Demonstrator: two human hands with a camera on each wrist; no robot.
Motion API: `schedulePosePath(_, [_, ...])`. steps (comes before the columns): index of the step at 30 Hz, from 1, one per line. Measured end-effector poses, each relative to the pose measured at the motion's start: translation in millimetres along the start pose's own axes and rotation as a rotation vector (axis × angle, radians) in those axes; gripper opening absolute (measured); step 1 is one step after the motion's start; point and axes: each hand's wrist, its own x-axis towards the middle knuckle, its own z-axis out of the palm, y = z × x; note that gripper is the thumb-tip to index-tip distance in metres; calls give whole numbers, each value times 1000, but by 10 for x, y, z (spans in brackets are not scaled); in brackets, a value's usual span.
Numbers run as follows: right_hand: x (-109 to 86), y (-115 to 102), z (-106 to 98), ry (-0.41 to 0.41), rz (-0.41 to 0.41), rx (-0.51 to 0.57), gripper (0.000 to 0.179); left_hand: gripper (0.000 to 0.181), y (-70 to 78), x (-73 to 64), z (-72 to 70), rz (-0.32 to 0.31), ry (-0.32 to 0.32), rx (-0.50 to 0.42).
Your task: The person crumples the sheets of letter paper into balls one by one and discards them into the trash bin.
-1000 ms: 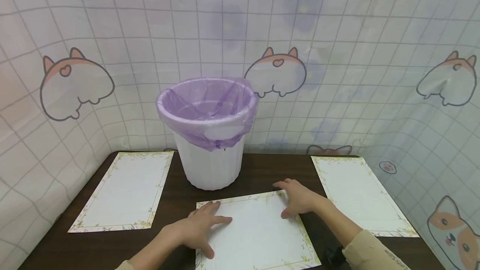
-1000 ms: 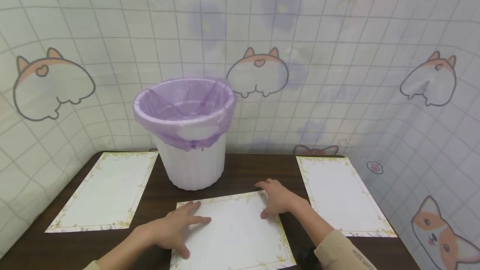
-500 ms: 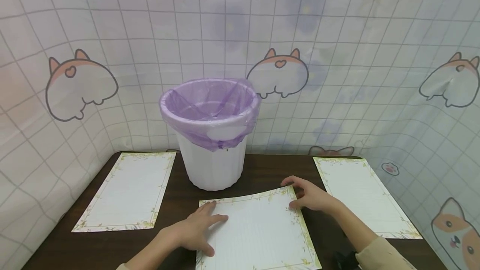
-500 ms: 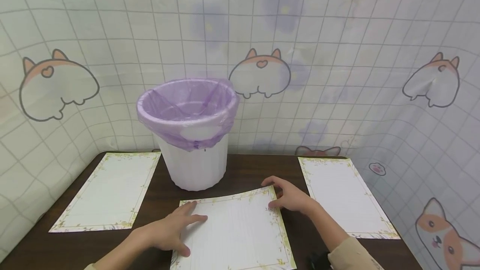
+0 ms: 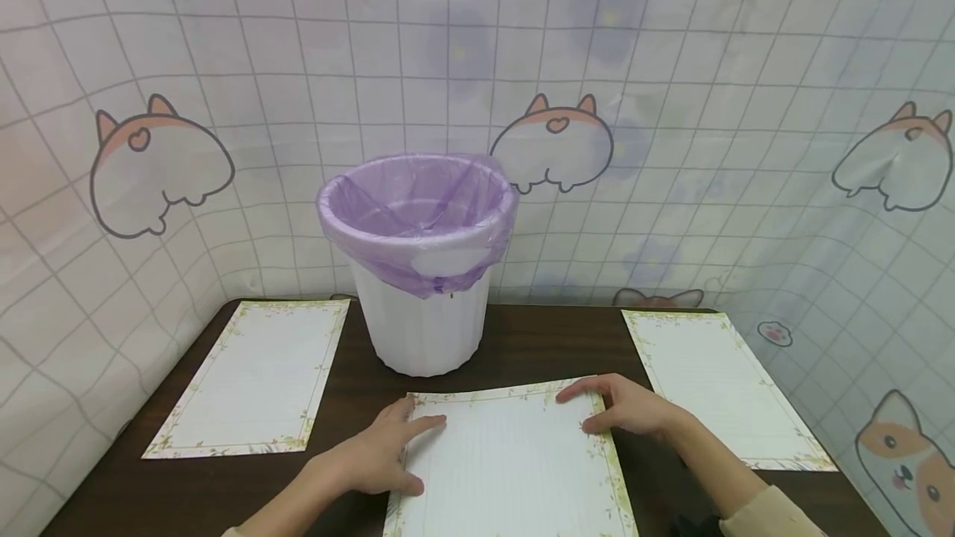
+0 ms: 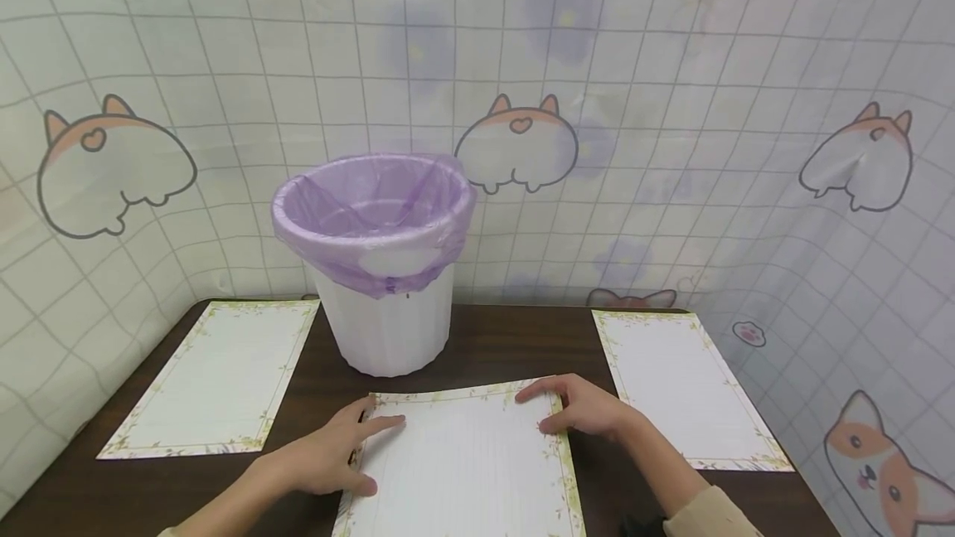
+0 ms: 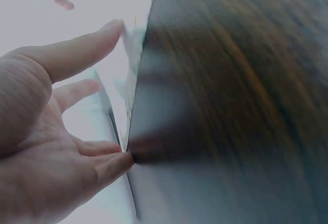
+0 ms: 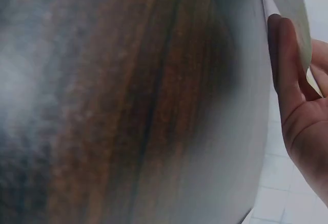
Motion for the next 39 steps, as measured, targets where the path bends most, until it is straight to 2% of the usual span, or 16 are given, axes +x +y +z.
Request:
schedulePosePath(5, [-27,8,-16,14,-6,28,47,72,-98,-1,-24,42,99,-92])
schedulePosePath(9, [-46,8,-57,24,-1,72,49,73,-165,-7,-55,55,143,-207])
schedulePosePath(13, [-65,-1,-96,50,-3,88,50,73,-175,-34,-101,28,152,-341])
schedulePosePath(19, [-81,-9,-118,76,-44,130,50,63,-183,-73,-145,61,107,-557])
schedulePosePath(22, [-90,-8,-116,86,-52,139,50,61,-207,-97,-139,67,117,-628])
schedulePosePath(30, [-111,17,-92,123,-20,147,52,66,-238,-129,-132,81,148,-682])
schedulePosePath(39, [-220,147,-121,-4,-52,398,75,68,-232,-220,-164,80,175,-643])
